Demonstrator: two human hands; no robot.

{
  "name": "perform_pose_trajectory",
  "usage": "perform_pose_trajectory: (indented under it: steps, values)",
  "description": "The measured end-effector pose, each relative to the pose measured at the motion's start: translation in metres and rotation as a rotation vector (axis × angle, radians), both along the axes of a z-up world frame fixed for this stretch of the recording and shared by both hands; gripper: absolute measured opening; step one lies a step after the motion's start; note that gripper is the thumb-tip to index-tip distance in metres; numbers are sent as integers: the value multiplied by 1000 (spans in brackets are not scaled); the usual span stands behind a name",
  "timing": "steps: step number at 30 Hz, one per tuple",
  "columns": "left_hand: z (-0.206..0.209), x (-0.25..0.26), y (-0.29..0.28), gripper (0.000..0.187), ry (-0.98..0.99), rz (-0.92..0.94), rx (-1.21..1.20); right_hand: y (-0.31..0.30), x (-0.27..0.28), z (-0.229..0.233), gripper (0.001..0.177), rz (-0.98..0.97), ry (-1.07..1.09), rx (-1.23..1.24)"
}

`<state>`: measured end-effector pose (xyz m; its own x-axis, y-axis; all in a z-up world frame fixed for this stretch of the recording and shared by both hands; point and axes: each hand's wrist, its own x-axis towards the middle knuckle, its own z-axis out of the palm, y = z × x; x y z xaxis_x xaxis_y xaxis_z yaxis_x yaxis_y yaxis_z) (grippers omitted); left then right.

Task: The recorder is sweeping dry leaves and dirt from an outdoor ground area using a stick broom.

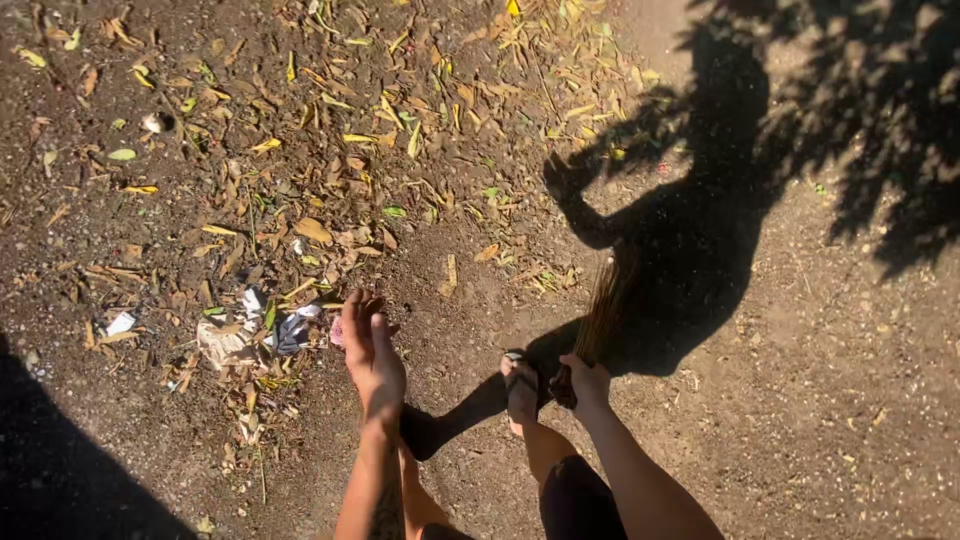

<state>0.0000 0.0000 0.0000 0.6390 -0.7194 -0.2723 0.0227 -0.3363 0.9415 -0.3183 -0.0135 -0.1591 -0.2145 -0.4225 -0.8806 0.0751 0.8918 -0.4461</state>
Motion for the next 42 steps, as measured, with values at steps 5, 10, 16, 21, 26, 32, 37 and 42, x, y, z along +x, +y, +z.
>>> perform_pose_trajectory:
  steps: [5,10,16,21,26,32,37,42]
  values:
    - [-2,0,16,51,-13,117,-33,-32,4,-96,25,-42,-313,78]
    - [7,-7,27,51,2,168,-32,-68,86,-50,17,77,-494,73]
    - [26,-40,45,45,-29,311,-181,-85,76,32,25,636,-359,-149]
    - [36,-95,73,48,23,474,11,-89,28,85,24,711,-393,-25]
    - [17,-167,106,41,-32,584,-190,-64,-37,56,26,953,-367,-160]
    - [62,-272,121,42,258,741,11,-41,-94,150,31,809,-516,0]
    - [34,-321,130,42,-106,545,-44,-40,-130,141,24,809,-606,22]
    - [95,-343,101,48,-57,529,160,-56,-146,218,34,925,-980,308]
